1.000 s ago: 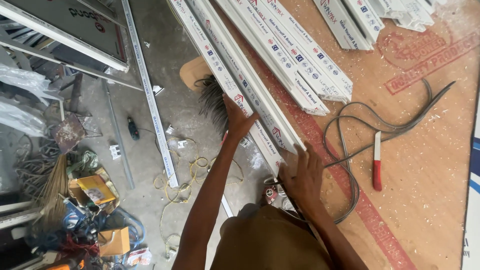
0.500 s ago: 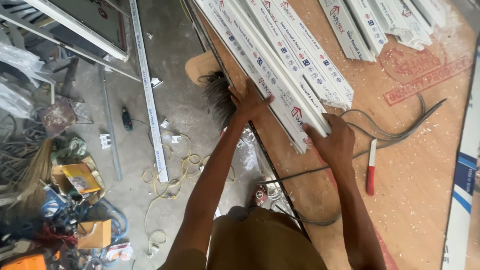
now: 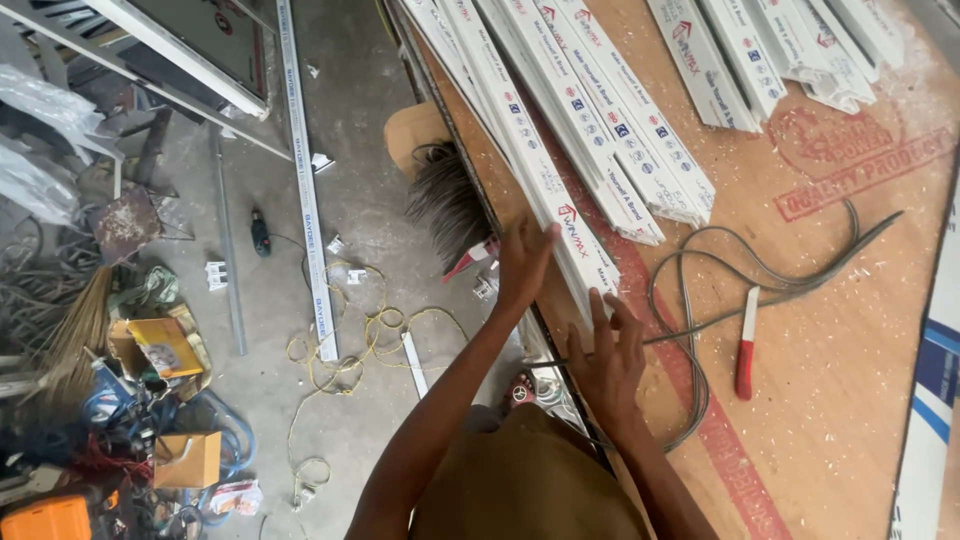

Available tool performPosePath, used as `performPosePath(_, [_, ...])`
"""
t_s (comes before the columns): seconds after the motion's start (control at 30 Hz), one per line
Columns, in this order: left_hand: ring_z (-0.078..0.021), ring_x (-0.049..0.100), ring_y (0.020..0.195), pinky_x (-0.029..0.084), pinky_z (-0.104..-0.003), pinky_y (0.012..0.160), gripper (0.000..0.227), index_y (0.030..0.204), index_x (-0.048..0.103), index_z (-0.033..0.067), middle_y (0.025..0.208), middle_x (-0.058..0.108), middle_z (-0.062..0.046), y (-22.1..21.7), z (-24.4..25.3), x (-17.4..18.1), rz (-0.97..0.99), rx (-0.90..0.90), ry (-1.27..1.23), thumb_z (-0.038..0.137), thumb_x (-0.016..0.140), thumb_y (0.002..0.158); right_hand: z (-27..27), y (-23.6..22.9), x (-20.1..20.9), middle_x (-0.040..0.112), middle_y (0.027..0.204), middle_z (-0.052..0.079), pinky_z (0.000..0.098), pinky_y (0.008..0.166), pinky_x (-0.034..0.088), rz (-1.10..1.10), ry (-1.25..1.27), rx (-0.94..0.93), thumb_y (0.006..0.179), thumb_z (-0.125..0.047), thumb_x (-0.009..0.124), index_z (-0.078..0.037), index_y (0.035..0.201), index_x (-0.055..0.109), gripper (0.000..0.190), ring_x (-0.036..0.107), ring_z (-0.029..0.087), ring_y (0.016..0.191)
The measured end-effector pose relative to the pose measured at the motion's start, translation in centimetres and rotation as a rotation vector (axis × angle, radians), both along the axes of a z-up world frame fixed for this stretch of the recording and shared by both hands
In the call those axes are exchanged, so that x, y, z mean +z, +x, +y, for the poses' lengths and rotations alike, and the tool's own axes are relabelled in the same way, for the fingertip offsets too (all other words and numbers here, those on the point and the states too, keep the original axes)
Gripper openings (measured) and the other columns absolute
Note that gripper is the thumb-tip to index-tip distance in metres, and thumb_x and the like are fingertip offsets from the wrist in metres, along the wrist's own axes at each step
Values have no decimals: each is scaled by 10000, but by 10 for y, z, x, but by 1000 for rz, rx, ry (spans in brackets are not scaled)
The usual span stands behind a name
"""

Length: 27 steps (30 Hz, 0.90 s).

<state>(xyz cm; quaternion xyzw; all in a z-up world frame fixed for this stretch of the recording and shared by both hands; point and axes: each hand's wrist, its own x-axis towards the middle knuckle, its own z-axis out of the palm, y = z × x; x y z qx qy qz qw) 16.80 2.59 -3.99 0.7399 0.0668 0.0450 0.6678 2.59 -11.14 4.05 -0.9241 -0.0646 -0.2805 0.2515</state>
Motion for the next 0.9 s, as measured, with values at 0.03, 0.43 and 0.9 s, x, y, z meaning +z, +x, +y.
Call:
performPosePath(0.03, [-343,416,1380,383,-482,1105,807,1520,357,-69,1500,407,-286,-9,-8,0,17,-37,9,465,683,1010,1,-3,6,589,1298,170,417,832,555,21,69,14,826,-140,821,-26,1348,650,561,621,306,987])
performPosePath(0.43, [-151,697,889,566,-295,788,378,1159,665,47,998,732,-72,-118,-3,26,154,-344,-88,386,700,995,-57,-74,-9,758,1004,102,363,590,540,483,520,-290,928,-126,714,-62,1050,758,145,737,208,940])
performPosePath(0.9, [-275,724,924,583,-381,774,365,1165,611,59,1016,715,-124,-175,27,8,45,-490,273,226,760,878,-17,-60,26,696,1232,151,484,994,517,198,63,218,851,-118,701,-30,1164,693,326,656,369,1158])
